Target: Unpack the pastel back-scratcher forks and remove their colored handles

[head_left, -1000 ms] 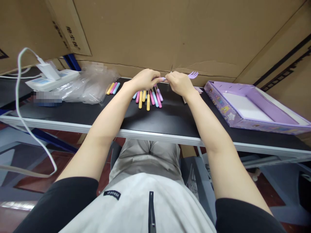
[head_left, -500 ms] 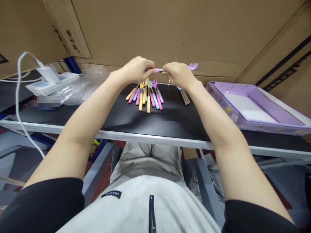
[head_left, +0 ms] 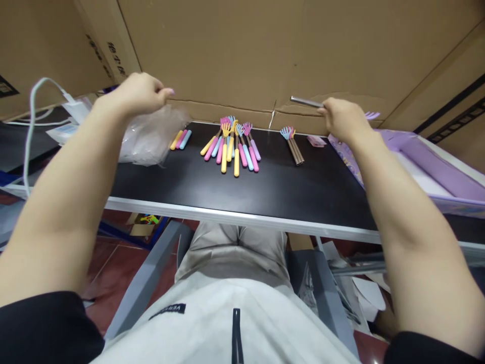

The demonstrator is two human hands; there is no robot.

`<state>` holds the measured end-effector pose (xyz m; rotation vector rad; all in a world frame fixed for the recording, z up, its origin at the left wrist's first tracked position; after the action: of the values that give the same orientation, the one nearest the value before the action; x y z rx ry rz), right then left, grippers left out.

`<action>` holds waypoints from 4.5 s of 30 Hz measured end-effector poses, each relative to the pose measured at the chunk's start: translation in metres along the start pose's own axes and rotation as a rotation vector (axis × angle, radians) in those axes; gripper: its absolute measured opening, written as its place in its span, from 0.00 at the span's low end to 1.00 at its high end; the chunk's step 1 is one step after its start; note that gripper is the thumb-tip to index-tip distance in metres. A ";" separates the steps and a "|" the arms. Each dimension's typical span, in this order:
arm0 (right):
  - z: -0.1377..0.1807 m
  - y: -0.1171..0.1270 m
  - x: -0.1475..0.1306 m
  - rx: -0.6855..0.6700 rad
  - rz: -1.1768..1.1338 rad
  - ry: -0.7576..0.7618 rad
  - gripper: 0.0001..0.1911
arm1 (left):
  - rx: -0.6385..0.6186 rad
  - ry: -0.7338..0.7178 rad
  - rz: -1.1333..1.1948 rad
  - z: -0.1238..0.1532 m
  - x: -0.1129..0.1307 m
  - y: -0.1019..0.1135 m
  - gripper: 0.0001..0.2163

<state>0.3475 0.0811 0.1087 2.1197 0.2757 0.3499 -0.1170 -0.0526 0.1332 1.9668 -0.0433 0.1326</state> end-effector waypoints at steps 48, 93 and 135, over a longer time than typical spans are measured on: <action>0.055 -0.027 -0.101 -0.012 -0.164 0.321 0.22 | -0.382 -0.259 0.560 0.042 0.155 -0.093 0.12; 0.064 -0.046 -0.087 -0.426 -0.145 -0.127 0.29 | -0.138 -0.233 0.163 0.038 0.170 -0.133 0.16; 0.060 -0.006 -0.144 -0.024 -1.327 -0.300 0.24 | 0.071 -0.270 0.524 0.042 0.177 -0.102 0.06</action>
<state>0.2343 -0.0100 0.0524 1.5085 1.3468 -0.7213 0.0708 -0.0461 0.0435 1.9918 -0.7403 0.2098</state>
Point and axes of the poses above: each hand's wrist, its own z-axis away from the middle knuckle, its own y-axis out of the back of the hand, x = y × z, the point moved 4 cm from there along -z, towards the middle knuckle, and after that the axes turned 6 degrees about -z, right-handed, at the moved point
